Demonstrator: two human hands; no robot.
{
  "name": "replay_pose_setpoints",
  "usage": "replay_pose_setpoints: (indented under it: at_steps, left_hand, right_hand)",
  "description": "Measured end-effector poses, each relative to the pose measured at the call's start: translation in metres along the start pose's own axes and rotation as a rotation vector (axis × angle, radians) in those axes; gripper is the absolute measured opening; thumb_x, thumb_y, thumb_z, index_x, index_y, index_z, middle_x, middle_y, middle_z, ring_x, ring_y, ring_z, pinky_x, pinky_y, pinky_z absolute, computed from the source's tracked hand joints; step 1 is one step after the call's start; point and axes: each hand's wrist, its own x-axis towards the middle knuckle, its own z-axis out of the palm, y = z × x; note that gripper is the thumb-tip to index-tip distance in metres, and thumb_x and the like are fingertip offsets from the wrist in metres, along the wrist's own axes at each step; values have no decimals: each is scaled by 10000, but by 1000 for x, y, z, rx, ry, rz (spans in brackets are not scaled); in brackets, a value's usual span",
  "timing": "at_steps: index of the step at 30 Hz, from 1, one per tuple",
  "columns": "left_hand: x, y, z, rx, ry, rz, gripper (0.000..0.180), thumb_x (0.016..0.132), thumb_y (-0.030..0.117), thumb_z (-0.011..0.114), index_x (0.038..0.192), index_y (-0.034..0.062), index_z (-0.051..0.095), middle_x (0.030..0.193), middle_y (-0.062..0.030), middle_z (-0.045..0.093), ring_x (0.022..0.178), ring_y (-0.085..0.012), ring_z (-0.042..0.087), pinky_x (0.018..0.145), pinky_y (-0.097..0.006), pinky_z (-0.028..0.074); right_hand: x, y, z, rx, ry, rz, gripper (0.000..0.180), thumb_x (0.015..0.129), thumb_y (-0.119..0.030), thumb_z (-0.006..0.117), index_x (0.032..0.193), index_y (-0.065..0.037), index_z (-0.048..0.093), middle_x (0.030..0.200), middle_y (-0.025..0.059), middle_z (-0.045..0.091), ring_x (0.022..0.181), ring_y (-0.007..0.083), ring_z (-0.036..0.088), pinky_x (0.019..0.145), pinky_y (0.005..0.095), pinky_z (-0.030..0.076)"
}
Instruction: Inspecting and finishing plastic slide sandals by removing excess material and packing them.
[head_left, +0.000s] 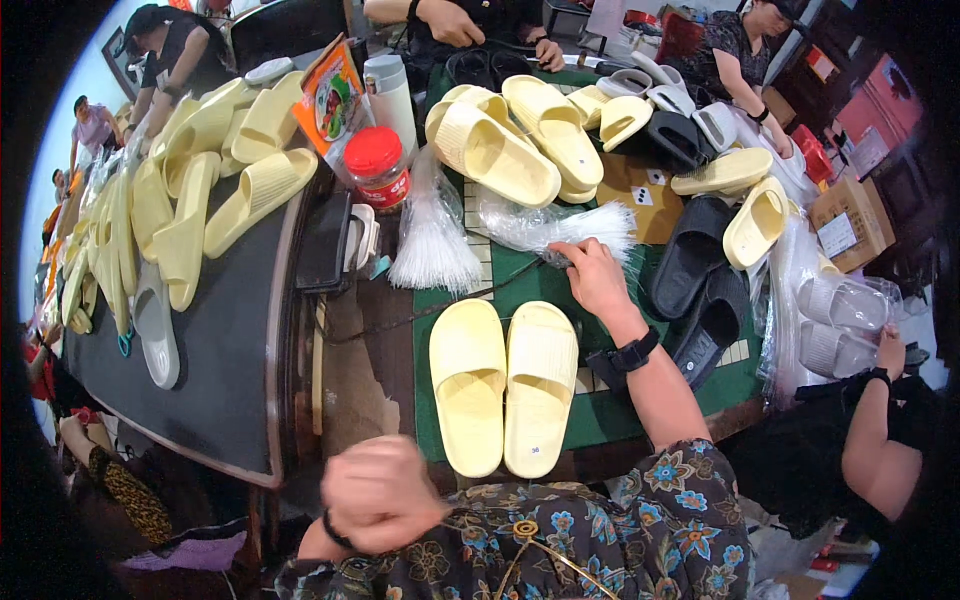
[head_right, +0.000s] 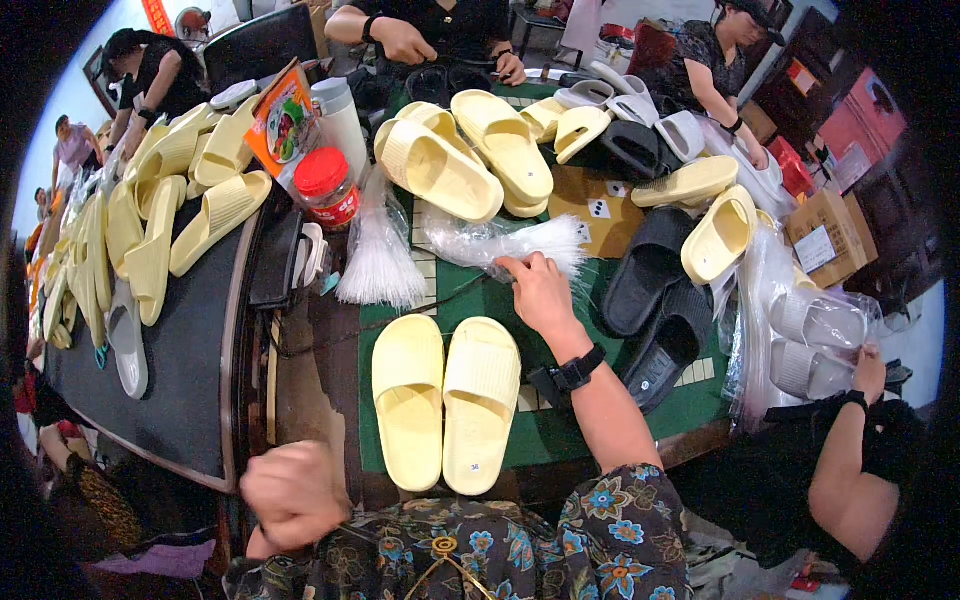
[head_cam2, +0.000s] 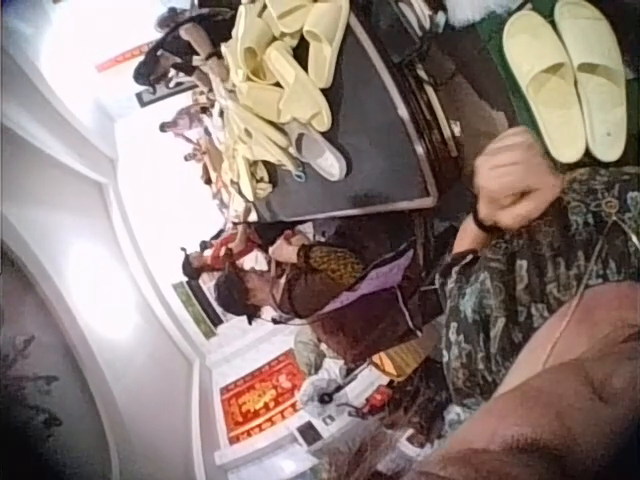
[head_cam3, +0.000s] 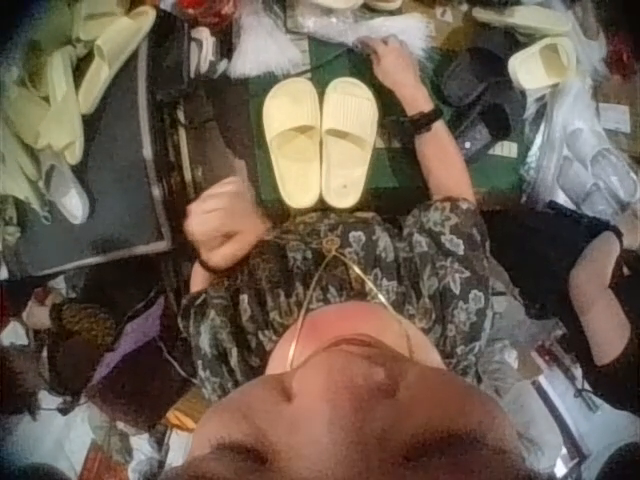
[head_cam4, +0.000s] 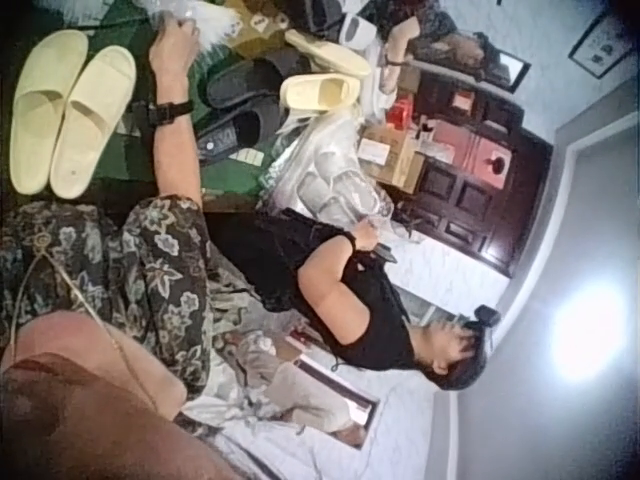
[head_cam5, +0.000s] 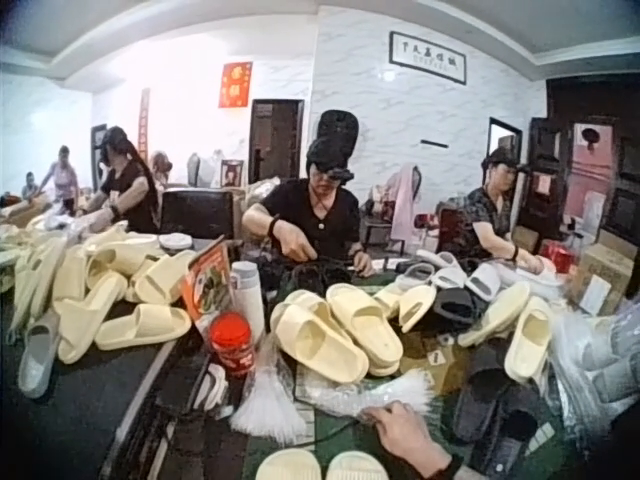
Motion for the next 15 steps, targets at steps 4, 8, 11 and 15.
replay_pose_setpoints:
  at_steps: [4,8,11,15]
  left_hand:
    - [-15,23,-41,-322,342,97,229,756,97,655,587,106,502,581,17,464,499,-152,404,546,-270,340]
    - [-16,23,-47,52,418,-300,35,671,31,623,640,15,621,613,-59,536,552,-186,502,514,-293,343]
    - [-14,9,-31,347,204,-591,28,754,-20,606,740,-33,627,689,-106,608,603,-198,564,558,-305,424]
    - [-6,-41,10,302,110,-529,92,825,58,683,849,-31,683,762,-110,666,654,-175,626,614,-296,494]
  right_hand:
    - [-5,-1,-4,-52,13,25,453,813,-34,611,1227,-217,627,1044,123,572,1014,332,566,862,447,485]
    - [-6,-11,-25,-157,-129,115,476,802,-15,563,1231,-213,624,1058,121,580,1021,327,575,867,469,477]
    - [-17,-35,-46,-148,207,-1,407,804,11,531,1173,-113,649,1114,161,602,1006,359,579,867,459,465]
    - [-53,-87,-60,938,-129,71,372,953,-71,542,1317,7,537,1138,106,632,1007,157,591,896,289,475]
